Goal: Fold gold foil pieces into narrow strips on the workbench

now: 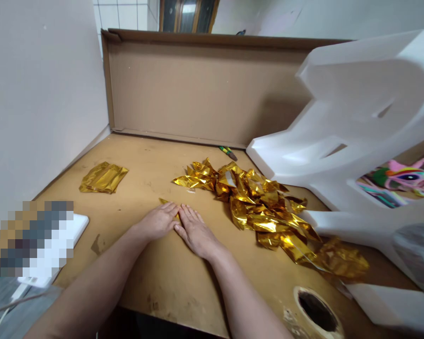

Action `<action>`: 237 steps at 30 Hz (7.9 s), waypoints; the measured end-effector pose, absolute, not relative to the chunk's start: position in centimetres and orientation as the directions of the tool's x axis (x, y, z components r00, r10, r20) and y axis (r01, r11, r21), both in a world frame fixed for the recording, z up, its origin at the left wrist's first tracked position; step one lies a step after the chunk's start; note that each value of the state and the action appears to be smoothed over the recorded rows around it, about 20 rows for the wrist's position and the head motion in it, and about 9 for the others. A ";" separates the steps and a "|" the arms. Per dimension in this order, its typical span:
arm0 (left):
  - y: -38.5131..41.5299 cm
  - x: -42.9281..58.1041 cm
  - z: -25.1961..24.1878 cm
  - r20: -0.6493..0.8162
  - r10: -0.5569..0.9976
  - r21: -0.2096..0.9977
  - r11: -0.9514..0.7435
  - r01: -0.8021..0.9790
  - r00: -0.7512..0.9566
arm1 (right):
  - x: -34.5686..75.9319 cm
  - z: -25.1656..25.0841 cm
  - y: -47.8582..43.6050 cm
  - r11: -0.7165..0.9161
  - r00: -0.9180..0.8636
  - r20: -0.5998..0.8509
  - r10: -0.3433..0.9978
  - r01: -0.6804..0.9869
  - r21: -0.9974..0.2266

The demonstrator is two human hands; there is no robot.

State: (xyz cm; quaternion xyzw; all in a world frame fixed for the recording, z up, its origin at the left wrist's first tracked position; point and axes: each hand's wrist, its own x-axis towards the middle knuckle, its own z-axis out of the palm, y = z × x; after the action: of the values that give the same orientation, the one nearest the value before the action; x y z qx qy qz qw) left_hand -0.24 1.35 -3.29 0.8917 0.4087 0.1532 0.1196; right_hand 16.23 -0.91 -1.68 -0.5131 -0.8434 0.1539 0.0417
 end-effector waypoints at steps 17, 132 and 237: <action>1.8 -1.5 -1.8 0.179 0.873 0.304 -0.488 0.818 0.454 | 17.8 -2.1 -0.4 0.389 -0.431 -0.084 0.898 0.869 -0.306; 2.9 -4.2 -2.6 0.402 0.893 0.665 -0.438 0.605 0.204 | 17.4 -1.9 0.4 0.189 0.060 0.209 0.976 0.244 -0.951; 3.3 -1.8 -3.8 0.010 1.000 0.935 -0.008 0.356 -0.003 | 16.3 -2.0 0.3 0.167 -0.094 0.146 0.985 0.757 -0.631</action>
State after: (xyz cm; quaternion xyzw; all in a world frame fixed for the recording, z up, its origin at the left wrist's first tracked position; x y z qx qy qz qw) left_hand -1.81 3.26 -3.84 0.5834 0.5809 0.4049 0.3978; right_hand 16.32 0.31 -2.01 -0.6125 -0.7111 0.2040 0.2787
